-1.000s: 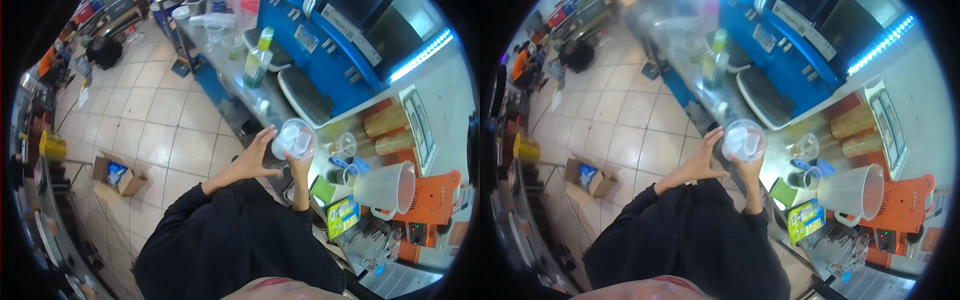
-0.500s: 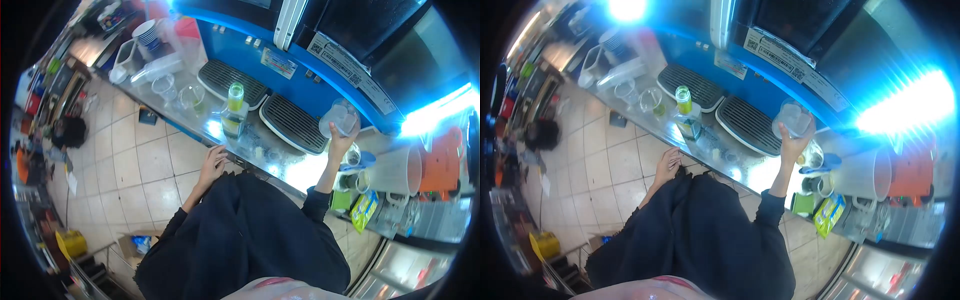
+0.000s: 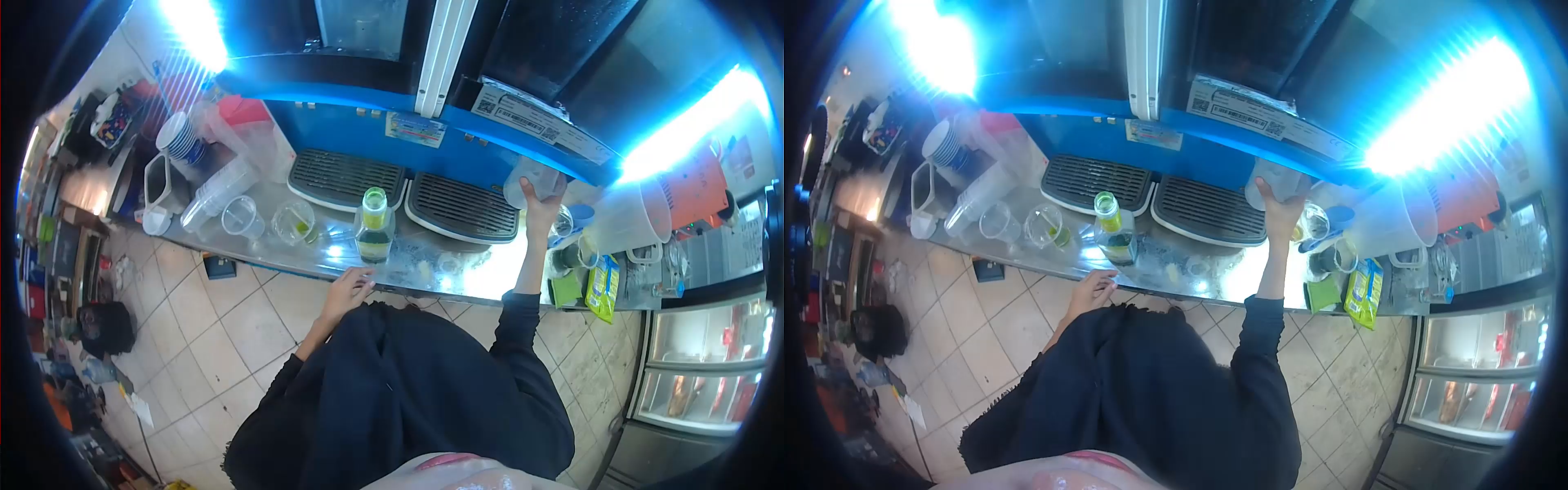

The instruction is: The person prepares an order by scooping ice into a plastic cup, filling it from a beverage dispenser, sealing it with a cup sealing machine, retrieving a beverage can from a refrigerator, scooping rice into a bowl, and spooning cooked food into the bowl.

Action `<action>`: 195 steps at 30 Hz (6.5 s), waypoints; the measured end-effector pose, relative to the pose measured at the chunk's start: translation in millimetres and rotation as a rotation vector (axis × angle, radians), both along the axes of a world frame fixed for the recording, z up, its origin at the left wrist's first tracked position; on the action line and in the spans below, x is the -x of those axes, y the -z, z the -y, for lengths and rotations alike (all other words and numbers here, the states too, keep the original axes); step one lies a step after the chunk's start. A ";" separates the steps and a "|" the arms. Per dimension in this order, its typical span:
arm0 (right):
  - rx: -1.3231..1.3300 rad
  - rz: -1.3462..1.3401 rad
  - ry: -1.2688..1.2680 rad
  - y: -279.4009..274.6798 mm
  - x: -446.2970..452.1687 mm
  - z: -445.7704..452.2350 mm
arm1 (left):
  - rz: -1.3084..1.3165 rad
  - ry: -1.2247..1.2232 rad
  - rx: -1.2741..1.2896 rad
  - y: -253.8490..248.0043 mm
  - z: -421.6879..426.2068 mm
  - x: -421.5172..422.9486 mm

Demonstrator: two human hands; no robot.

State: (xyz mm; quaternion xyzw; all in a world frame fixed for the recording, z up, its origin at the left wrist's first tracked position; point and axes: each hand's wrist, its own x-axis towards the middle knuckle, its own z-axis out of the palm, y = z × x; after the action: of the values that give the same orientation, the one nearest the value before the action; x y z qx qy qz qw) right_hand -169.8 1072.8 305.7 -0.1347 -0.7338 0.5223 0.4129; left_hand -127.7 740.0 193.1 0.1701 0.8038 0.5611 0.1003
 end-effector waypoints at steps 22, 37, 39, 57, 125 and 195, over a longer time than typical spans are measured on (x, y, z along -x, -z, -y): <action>-0.093 -0.062 -0.034 0.8 10.8 -8.5 | -0.103 0.133 0.103 6.6 -30.5 -3.3; -0.075 -0.107 -0.081 1.2 12.9 -13.8 | -0.071 0.153 0.161 9.5 -36.0 -13.9; -0.038 -0.089 -0.118 -4.6 9.1 -11.3 | -0.068 0.141 0.159 6.8 -36.2 -15.6; -0.040 -0.086 -0.166 2.5 11.1 -16.4 | -0.110 0.132 0.164 19.5 -30.4 -16.9; 0.033 -0.091 -0.276 2.8 9.1 -17.1 | -0.124 0.282 0.263 23.2 -44.6 -5.6; 0.255 0.023 0.428 47.2 -329.7 -175.5 | 0.014 1.162 -0.131 -20.1 -387.6 -114.3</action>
State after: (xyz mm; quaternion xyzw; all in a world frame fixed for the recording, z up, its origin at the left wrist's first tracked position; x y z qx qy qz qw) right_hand 160.0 1248.3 258.6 -0.3441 -0.6213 0.5098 0.4855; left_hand -13.4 1127.6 213.3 0.5852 0.5416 0.4637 0.3862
